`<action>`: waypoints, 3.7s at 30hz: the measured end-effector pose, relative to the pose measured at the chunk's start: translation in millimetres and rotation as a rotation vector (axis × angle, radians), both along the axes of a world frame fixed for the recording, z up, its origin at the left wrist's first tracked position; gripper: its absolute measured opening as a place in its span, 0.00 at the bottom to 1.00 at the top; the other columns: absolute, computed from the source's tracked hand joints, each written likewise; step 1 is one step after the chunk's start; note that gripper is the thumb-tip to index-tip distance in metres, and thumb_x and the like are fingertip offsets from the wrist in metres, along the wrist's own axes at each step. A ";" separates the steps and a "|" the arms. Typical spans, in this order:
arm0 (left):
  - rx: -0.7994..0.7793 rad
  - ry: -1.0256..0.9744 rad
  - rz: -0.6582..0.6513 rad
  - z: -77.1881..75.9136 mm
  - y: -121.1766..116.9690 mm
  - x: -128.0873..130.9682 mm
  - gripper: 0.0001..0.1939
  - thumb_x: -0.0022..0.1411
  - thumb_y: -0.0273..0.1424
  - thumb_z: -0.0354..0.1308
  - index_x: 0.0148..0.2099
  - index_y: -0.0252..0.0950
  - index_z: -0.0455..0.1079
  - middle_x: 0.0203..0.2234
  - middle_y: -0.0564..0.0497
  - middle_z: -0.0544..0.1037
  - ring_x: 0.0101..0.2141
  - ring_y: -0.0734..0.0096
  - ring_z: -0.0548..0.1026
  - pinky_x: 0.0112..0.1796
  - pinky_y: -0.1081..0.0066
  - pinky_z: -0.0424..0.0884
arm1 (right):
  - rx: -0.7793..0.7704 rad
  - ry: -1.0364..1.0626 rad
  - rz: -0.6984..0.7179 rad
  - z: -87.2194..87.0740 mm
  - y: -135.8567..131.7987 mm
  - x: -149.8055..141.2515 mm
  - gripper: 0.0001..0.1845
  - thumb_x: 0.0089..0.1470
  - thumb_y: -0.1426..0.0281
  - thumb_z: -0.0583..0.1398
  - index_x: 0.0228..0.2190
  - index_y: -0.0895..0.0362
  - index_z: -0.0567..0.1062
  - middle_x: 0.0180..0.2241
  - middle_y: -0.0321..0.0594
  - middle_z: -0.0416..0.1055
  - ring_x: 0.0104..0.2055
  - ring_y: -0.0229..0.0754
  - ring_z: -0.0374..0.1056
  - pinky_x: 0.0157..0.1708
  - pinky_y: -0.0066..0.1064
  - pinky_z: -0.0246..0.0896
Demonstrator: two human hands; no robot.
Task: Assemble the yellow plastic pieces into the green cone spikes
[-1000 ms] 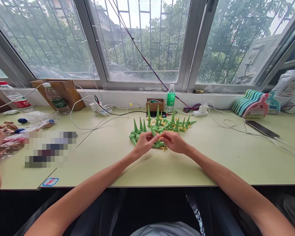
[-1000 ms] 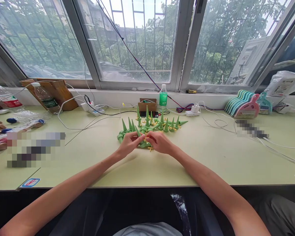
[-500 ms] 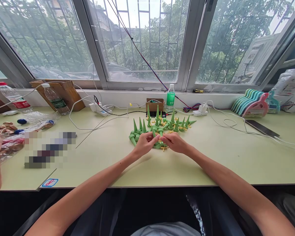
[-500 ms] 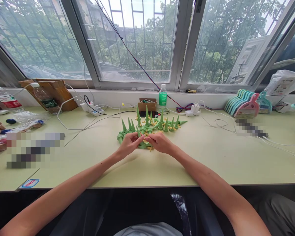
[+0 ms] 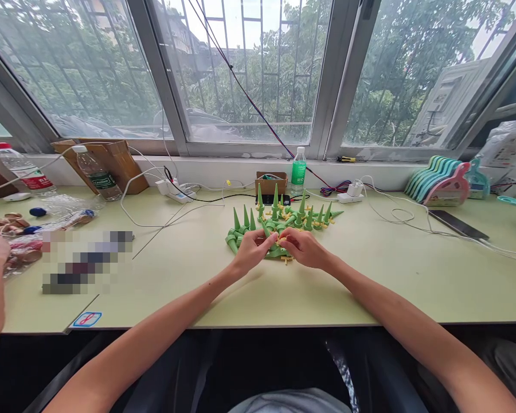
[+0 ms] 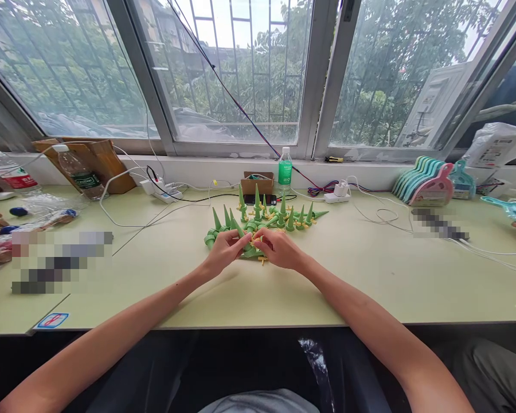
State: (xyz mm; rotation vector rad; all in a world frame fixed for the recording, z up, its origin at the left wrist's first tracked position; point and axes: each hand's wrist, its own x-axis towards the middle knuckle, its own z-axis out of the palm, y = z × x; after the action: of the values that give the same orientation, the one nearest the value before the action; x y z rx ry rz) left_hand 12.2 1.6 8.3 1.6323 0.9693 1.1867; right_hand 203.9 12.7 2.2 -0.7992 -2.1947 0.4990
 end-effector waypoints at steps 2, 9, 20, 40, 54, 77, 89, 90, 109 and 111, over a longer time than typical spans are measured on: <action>0.000 0.002 0.001 0.7 -0.6 0.2 0.20 0.57 0.46 0.59 0.29 0.31 0.69 0.17 0.56 0.60 0.18 0.82 0.56 0.17 0.78 0.51 | -0.011 0.004 0.005 0.6 -0.4 -0.1 0.11 0.63 0.62 0.51 0.37 0.56 0.67 0.20 0.29 0.60 0.20 0.33 0.50 0.23 0.25 0.47; -0.002 0.021 -0.001 2.3 -1.5 0.2 0.20 0.57 0.46 0.59 0.28 0.31 0.69 0.16 0.57 0.58 0.17 0.82 0.56 0.17 0.77 0.51 | 0.029 0.014 0.000 1.1 0.0 -0.5 0.12 0.63 0.63 0.51 0.31 0.56 0.67 0.20 0.30 0.59 0.20 0.32 0.50 0.24 0.25 0.48; 0.013 0.050 -0.026 -0.3 -0.7 -1.0 0.22 0.57 0.47 0.59 0.25 0.33 0.64 0.16 0.57 0.56 0.17 0.82 0.56 0.16 0.77 0.49 | 0.059 -0.013 0.012 0.8 1.9 0.6 0.20 0.64 0.61 0.49 0.22 0.56 0.59 0.19 0.30 0.56 0.22 0.32 0.47 0.24 0.26 0.45; -0.044 0.002 -0.087 6.5 -5.6 0.4 0.22 0.58 0.46 0.59 0.24 0.34 0.59 0.16 0.59 0.54 0.16 0.83 0.57 0.16 0.78 0.51 | 0.048 -0.025 -0.020 2.5 -0.1 -0.4 0.20 0.64 0.60 0.49 0.23 0.56 0.60 0.19 0.29 0.52 0.22 0.32 0.47 0.24 0.26 0.44; -0.071 0.005 -0.079 7.4 -6.4 0.9 0.24 0.59 0.47 0.58 0.24 0.35 0.56 0.15 0.60 0.53 0.16 0.83 0.55 0.16 0.79 0.54 | 0.055 -0.023 0.039 0.1 1.5 0.2 0.20 0.65 0.62 0.48 0.22 0.56 0.55 0.18 0.28 0.49 0.21 0.31 0.42 0.24 0.26 0.41; 0.003 0.096 -0.108 3.8 -5.1 1.0 0.22 0.57 0.48 0.59 0.26 0.33 0.62 0.15 0.59 0.55 0.16 0.82 0.57 0.16 0.77 0.51 | 0.059 -0.064 0.027 2.3 0.7 -0.3 0.22 0.66 0.61 0.46 0.21 0.56 0.57 0.18 0.29 0.49 0.21 0.32 0.43 0.24 0.27 0.41; 0.243 0.296 -0.073 -9.5 1.9 -1.3 0.23 0.60 0.47 0.55 0.24 0.33 0.60 0.18 0.57 0.54 0.20 0.80 0.51 0.20 0.76 0.48 | 0.105 -0.044 -0.020 -1.0 2.4 -0.6 0.21 0.64 0.62 0.49 0.21 0.56 0.58 0.17 0.29 0.51 0.21 0.32 0.44 0.24 0.26 0.42; 0.259 0.312 -0.068 -9.3 1.8 -1.3 0.23 0.61 0.47 0.55 0.24 0.33 0.60 0.18 0.57 0.55 0.21 0.80 0.52 0.21 0.75 0.49 | 0.106 -0.042 -0.022 -0.8 2.1 -0.8 0.21 0.64 0.62 0.49 0.21 0.57 0.59 0.17 0.29 0.52 0.21 0.32 0.44 0.24 0.25 0.43; 0.425 0.607 -0.101 -8.7 -1.6 1.0 0.15 0.58 0.29 0.54 0.21 0.35 0.56 0.18 0.56 0.60 0.22 0.77 0.57 0.26 0.73 0.53 | 0.071 -0.071 -0.007 3.0 -5.1 -1.9 0.14 0.59 0.62 0.57 0.26 0.57 0.69 0.17 0.31 0.63 0.20 0.31 0.53 0.23 0.24 0.48; 0.428 0.618 -0.117 -8.7 -1.2 1.0 0.14 0.59 0.29 0.53 0.22 0.35 0.57 0.19 0.56 0.60 0.22 0.77 0.57 0.26 0.73 0.53 | 0.078 -0.072 -0.006 3.7 -6.0 -2.2 0.13 0.59 0.63 0.56 0.26 0.57 0.69 0.17 0.31 0.63 0.20 0.31 0.53 0.23 0.24 0.48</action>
State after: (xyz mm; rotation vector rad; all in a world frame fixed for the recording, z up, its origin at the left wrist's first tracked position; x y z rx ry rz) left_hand 13.2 0.4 -0.4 2.4512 1.0080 0.8531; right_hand 201.7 6.8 5.9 -0.7926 -2.2623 0.3846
